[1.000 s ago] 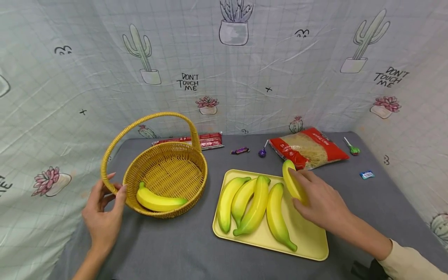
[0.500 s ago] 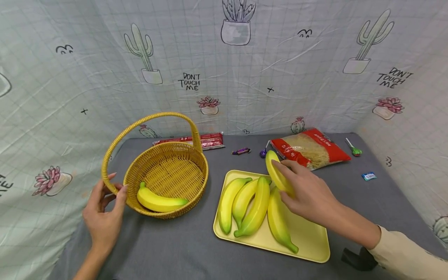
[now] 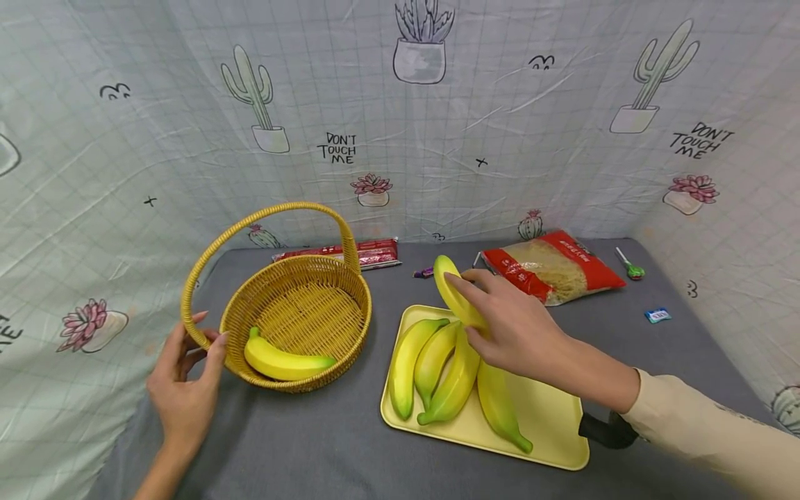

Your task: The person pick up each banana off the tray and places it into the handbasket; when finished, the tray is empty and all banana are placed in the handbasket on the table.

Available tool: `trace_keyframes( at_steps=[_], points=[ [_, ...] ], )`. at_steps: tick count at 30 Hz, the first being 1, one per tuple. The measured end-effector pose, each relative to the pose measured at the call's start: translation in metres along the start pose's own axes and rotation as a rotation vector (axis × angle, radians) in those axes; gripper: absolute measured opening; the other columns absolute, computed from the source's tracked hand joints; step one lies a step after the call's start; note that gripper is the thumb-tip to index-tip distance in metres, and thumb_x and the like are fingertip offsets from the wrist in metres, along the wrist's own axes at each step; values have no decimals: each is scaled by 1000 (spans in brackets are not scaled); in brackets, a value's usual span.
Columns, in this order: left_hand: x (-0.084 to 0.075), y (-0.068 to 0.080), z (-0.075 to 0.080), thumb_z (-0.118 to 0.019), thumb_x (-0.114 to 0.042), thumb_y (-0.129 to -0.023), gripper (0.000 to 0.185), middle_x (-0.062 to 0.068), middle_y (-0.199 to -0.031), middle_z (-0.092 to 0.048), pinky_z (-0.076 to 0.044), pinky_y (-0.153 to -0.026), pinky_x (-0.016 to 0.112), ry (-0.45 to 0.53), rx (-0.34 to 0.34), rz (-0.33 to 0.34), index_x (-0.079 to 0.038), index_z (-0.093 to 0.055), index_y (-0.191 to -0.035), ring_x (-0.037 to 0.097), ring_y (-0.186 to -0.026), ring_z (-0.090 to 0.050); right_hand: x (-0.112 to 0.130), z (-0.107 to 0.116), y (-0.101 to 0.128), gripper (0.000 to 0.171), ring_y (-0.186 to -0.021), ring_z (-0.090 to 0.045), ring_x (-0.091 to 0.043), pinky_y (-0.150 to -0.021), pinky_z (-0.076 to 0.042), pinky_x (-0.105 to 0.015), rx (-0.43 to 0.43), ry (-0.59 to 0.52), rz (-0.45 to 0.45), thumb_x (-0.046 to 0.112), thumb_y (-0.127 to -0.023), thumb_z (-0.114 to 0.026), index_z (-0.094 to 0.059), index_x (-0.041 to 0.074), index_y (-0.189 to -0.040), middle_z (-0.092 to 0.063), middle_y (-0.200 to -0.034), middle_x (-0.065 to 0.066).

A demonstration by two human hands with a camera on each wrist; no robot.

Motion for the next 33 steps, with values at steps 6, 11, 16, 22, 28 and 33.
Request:
trace_keyframes(
  at_steps=[6,11,16,22,28,33],
  points=[
    [0,-1,-1,-73,14,-90,40,16,-95,-67,-54,-81,15,4,2,-1,13,-67,-130,11,-87,-65,14,2,-17,73,-110,-62,-30,-69,-56,-39,7,-12,44,7,-87,-79,-55,12,-155,-57,-144,-16],
    [-2,-1,-1,-73,14,-90,41,17,-95,-68,-53,-81,15,3,0,-4,13,-67,-130,10,-88,-65,25,0,-32,75,-114,-62,-29,-65,-56,-38,43,-17,57,9,-87,-80,-54,15,-157,-56,-145,-13],
    [-2,-2,-2,-73,14,-90,40,16,-94,-68,-54,-81,14,-1,4,-2,13,-67,-130,10,-87,-65,36,-7,-45,76,-119,-60,-27,-71,-60,-41,108,-28,72,11,-89,-79,-52,18,-159,-56,-146,-11],
    [-2,-2,-2,-73,14,-90,40,15,-94,-68,-53,-81,14,-9,3,1,12,-67,-130,10,-86,-65,53,-15,-59,75,-121,-60,-28,-67,-58,-37,155,-52,121,11,-91,-76,-49,18,-161,-54,-150,-11],
    [0,0,-1,-72,14,-92,41,15,-96,-68,-53,-81,15,-11,13,6,10,-67,-132,10,-88,-66,69,-26,-72,73,-114,-61,-25,-53,-48,-32,217,-58,154,10,-93,-72,-48,19,-161,-51,-152,-10],
    [0,2,-1,-72,14,-91,41,16,-96,-68,-53,-81,15,-12,14,8,11,-67,-132,10,-88,-66,85,-36,-83,73,-116,-60,-22,-56,-49,-31,244,-53,190,11,-93,-71,-48,20,-161,-51,-152,-9]
  ],
)
Point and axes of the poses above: each hand's wrist, its own y-axis away from the middle knuckle, its own z-axis out of the back of the hand, x = y × z, the point moved 10 cm from there along -y, towards the middle knuckle
